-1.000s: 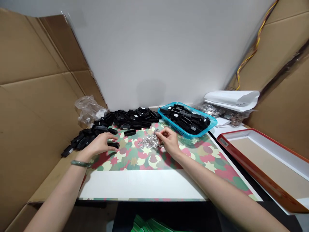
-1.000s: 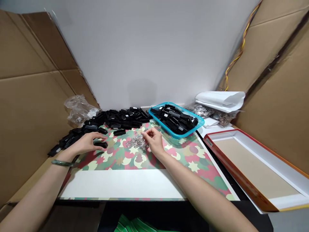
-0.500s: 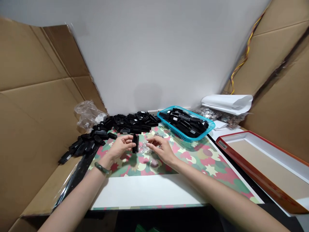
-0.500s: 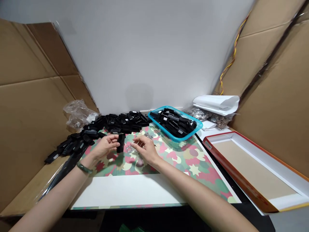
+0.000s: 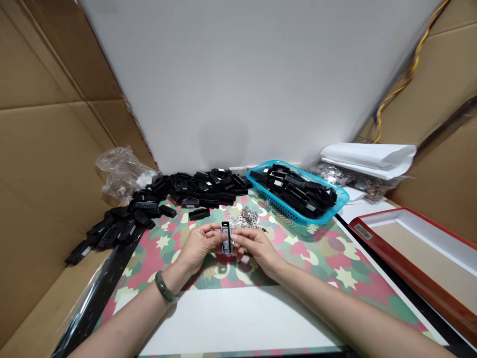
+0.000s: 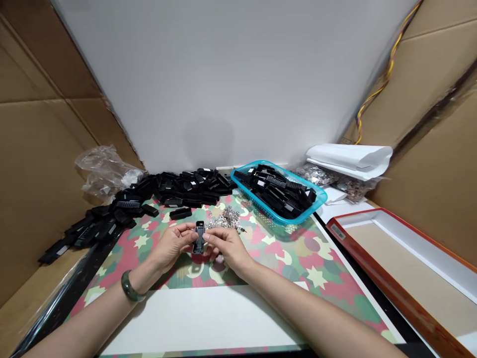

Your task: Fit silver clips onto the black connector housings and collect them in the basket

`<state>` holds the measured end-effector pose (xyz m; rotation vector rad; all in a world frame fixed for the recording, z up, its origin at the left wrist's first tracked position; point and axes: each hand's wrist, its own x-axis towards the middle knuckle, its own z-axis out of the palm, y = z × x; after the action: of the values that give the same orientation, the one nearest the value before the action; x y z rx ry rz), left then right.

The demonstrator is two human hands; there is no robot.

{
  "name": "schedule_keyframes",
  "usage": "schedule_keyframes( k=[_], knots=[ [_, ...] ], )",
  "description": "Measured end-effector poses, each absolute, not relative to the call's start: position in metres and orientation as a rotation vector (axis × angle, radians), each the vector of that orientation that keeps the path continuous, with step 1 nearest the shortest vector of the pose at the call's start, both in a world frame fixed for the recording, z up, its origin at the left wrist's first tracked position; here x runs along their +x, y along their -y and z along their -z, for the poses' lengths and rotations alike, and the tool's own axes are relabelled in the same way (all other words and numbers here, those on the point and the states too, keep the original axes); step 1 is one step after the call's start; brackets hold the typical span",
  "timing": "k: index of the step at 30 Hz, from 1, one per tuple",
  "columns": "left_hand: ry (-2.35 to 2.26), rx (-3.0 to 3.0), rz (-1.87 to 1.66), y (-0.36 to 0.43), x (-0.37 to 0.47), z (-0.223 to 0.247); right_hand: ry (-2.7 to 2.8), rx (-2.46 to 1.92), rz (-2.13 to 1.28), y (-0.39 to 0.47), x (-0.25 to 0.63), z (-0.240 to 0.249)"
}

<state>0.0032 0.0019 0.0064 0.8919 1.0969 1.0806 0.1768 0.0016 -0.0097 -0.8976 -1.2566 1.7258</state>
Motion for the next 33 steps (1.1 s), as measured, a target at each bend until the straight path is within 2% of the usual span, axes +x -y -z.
schedule_keyframes(
  k=[4, 11, 16, 20, 28, 31, 33],
  knots=[
    [-1.021, 0.963, -1.094, 0.001, 0.006, -0.006, 1.347, -0.887, -1.470, 0.003, 0.175, 0.011],
    [-0.907, 1.086, -1.187, 0.007, 0.007, 0.002, 1.687, -0.677, -0.499, 0.006, 0.179, 0.011],
    [-0.842, 1.064, -1.200, 0.010, 0.010, -0.002, 1.800, -0.614, -0.130, 0.009, 0.181, 0.003],
    [-0.775, 1.038, -1.176, 0.009, 0.010, -0.006, 1.816, -0.621, -0.085, 0.011, 0.184, -0.002],
    [-0.760, 1.043, -1.163, 0.008, 0.008, 0.000, 1.810, -0.562, -0.237, 0.010, 0.185, 0.003],
    [-0.774, 1.131, -1.163, 0.005, 0.004, 0.003, 1.740, -0.593, -0.421, 0.007, 0.186, 0.003],
    [-0.790, 1.289, -1.170, 0.003, 0.000, 0.002, 1.642, -0.677, -0.693, 0.003, 0.186, 0.002]
  ],
)
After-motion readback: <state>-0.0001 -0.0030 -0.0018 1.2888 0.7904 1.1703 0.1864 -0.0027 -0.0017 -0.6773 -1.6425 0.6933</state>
